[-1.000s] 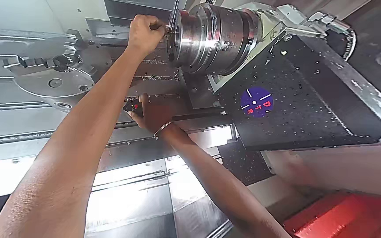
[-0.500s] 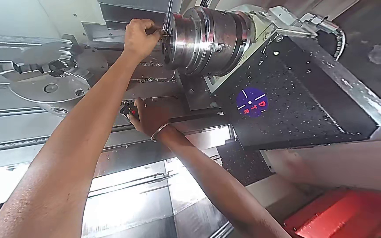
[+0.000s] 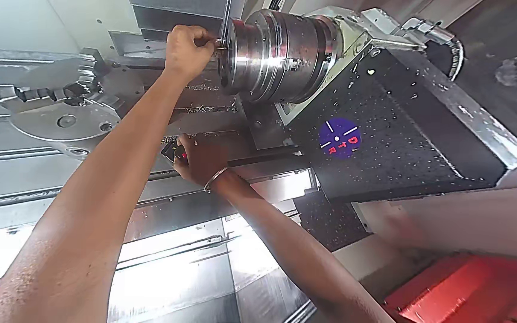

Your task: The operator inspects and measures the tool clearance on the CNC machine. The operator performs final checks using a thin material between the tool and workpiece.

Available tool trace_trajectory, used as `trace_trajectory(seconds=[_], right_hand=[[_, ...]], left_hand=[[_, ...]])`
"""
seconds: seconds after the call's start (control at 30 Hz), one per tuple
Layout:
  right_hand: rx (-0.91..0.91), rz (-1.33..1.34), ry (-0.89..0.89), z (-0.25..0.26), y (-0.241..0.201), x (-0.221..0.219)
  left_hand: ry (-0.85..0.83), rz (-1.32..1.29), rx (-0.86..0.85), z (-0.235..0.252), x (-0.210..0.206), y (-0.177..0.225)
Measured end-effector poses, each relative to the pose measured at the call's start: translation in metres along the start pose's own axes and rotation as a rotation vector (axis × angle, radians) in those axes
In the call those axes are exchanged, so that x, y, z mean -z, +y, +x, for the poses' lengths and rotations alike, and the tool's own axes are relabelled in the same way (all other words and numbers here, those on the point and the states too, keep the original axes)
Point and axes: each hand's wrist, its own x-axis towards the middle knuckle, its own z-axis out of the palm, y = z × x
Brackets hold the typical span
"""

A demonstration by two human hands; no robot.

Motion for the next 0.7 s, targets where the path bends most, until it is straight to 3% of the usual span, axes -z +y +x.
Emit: trace_trajectory(seconds=[0.7], right_hand=[[0.003, -0.026, 0.007, -0.0009, -0.0003, 0.0014]], left_hand=[[0.021, -0.002, -0.003, -0.0008, 0.0010, 0.0052]])
